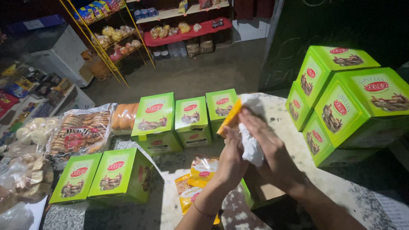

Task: The person wipes several small yellow snack packets with a white cloth and places them into a green cardboard box. The person repeatedly picks up packets, wipes them, and puts them into the box until the box is full and closed.

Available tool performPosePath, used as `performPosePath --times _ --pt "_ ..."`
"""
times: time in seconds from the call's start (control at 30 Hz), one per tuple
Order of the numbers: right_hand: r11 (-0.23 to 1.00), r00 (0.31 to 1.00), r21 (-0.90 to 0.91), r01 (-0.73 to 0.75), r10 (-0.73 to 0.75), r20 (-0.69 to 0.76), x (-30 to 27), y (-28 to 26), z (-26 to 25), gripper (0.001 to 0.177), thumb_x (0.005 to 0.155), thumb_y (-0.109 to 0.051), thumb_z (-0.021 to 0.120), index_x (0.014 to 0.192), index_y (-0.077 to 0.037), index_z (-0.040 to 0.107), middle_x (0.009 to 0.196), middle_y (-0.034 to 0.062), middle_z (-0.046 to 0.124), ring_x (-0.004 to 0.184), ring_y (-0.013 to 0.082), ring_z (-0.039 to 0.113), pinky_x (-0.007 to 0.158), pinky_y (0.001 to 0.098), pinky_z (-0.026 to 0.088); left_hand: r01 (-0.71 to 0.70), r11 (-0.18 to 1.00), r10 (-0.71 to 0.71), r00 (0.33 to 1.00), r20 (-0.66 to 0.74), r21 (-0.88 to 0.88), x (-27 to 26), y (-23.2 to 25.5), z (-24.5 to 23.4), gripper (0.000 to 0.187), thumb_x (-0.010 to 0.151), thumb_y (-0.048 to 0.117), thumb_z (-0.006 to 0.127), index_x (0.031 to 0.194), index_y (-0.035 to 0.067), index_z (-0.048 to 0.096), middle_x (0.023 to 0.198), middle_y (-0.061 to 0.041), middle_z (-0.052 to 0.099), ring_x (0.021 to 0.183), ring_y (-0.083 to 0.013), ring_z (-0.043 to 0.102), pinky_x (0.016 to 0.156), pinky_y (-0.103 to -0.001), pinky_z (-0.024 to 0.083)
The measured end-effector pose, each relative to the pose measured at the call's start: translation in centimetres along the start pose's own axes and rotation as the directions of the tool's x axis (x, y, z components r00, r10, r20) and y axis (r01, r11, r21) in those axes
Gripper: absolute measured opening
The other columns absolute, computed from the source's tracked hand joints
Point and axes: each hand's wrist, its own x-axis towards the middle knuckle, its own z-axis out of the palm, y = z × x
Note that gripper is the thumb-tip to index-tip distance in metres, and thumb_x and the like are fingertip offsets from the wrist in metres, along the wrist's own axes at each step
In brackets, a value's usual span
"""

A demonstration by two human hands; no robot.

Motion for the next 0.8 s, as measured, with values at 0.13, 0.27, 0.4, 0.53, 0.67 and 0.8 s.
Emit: performPosePath --times 0.13,0.27,0.4,0.53,0.67,0.8 --pt "0.965 0.997 0.260 -0.017 -0.003 0.076 0.3 -2.5 -0.5 0.077 0.091 -0.035 0.058 0.151 0.008 0.034 0.161 0.0286 0.035 0.152 0.0394 0.037 0.127 0.0530 0.031 -0.197 0.980 0.200 0.976 0.081 -0.039 -0.6 1.2 0.9 0.101 0.086 0.077 0.024 0.157 0.006 0.031 0.154 -0.020 0.043 0.139 -0.0313 0.047 0.115 -0.042 0.043" --pt "0.946 1.000 0.323 -0.018 0.021 -0.007 -0.7 -1.4 -0.5 0.069 0.092 -0.013 0.067 0.148 0.012 0.036 0.155 0.0323 0.042 0.144 0.0427 0.049 0.116 0.0448 0.051 -0.232 0.954 0.181 0.951 0.252 0.191 -2.1 2.8 2.2 0.112 0.071 0.098 0.023 0.152 0.042 -0.030 0.168 -0.012 -0.027 0.148 -0.0526 0.026 0.093 -0.049 0.052" --pt "0.887 0.967 0.414 -0.203 0.247 -0.055 -1.6 0.0 -0.7 0.060 0.083 -0.020 0.078 0.134 0.004 0.060 0.122 0.0156 0.075 0.098 0.0169 0.078 0.087 0.0254 0.064 -0.314 0.898 0.194 0.911 0.365 0.308 -2.7 5.0 3.7 0.115 0.077 0.094 0.017 0.152 0.023 -0.034 0.168 -0.020 -0.026 0.150 -0.0455 0.016 0.117 -0.062 0.024" --pt "0.873 0.891 0.297 -0.386 0.436 -0.126 -2.2 2.2 -0.5 0.044 0.084 -0.014 0.076 0.126 -0.002 0.069 0.111 0.0174 0.076 0.092 0.0264 0.076 0.080 0.0370 0.060 -0.182 0.881 0.171 0.983 0.065 0.437 -2.5 5.8 4.1 0.104 0.085 0.079 0.032 0.160 0.015 -0.001 0.162 -0.019 -0.010 0.150 -0.0397 -0.011 0.117 -0.064 -0.006" --pt "0.577 0.724 0.583 -0.573 0.689 0.030 2.4 -0.5 -2.3 0.020 0.086 -0.002 0.075 0.104 0.005 0.071 0.082 0.0200 0.073 0.072 0.0261 0.073 0.066 0.0402 0.062 -0.165 0.877 0.246 0.961 -0.127 0.451 -0.3 4.6 0.8 0.071 0.091 0.049 0.069 0.148 0.010 0.054 0.106 -0.009 0.069 0.098 -0.0179 0.065 0.092 -0.040 0.051" --pt "0.466 0.681 0.690 -0.554 0.730 0.054 2.9 -0.5 -0.9 0.020 0.081 0.002 0.079 0.096 0.004 0.066 0.076 0.0171 0.070 0.063 0.0239 0.070 0.055 0.0373 0.059 -0.158 0.929 0.212 0.969 -0.130 0.334 0.2 4.1 0.5 0.035 0.092 0.040 0.075 0.106 0.008 0.072 0.076 0.002 0.062 0.069 -0.0062 0.060 0.069 -0.025 0.052"
